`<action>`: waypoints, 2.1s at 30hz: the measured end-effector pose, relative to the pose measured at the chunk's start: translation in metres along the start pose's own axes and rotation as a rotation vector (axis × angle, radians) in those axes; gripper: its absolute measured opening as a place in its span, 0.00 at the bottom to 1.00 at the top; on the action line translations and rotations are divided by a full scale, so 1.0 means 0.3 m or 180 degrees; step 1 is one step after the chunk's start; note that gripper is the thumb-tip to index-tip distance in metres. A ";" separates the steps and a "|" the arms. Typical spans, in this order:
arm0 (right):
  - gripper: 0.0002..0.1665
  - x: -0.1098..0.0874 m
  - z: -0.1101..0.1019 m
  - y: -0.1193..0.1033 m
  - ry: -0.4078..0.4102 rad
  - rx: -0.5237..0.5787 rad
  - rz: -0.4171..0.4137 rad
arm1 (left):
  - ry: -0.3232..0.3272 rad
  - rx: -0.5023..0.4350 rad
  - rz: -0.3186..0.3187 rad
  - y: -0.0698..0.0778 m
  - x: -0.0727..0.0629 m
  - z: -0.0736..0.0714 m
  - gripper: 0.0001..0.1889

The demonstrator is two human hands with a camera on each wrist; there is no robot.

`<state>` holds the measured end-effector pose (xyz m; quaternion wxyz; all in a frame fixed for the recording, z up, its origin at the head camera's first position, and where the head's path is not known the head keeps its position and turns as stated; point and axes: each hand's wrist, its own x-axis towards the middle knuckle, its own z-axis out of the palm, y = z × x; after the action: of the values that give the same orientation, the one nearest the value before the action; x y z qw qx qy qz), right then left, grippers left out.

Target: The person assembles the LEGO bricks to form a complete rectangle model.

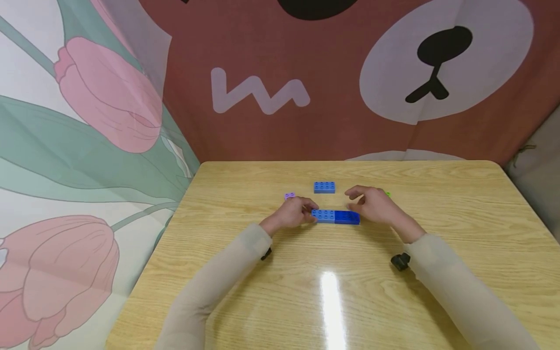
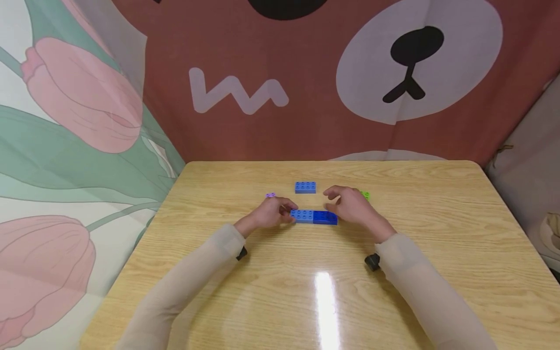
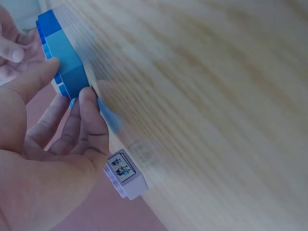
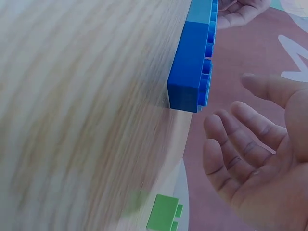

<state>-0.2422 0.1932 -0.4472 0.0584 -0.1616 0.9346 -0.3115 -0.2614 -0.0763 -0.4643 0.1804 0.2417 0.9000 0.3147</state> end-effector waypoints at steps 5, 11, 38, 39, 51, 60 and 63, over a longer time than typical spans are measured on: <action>0.25 0.029 0.001 -0.010 0.0033 0.0086 0.0074 | 0.0011 -0.0021 -0.0029 -0.001 0.003 0.003 0.17; 0.25 0.060 0.004 -0.020 0.0068 0.0169 0.0227 | -0.0011 -0.0064 -0.0053 0.001 0.002 0.004 0.17; 0.24 0.187 0.034 0.001 0.0037 0.0459 0.0435 | -0.0011 0.0108 0.0051 -0.005 0.005 -0.004 0.17; 0.24 0.191 0.036 0.003 0.0031 0.0481 0.0445 | -0.0010 0.0105 0.0055 -0.006 0.005 -0.004 0.17; 0.25 0.220 0.048 0.011 -0.0067 0.0521 0.0510 | -0.0012 0.0115 0.0118 -0.012 0.012 0.001 0.17; 0.26 0.252 0.055 0.013 -0.0077 0.0371 0.0411 | -0.0005 0.0089 0.0106 -0.006 0.008 0.002 0.17; 0.26 0.259 0.057 0.013 -0.0099 0.0327 0.0394 | -0.0002 0.0096 0.0114 -0.004 0.008 0.002 0.17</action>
<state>-0.3127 0.1603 -0.4639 0.1003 -0.1051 0.9245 -0.3523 -0.2635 -0.0755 -0.4658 0.1714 0.2605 0.9001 0.3042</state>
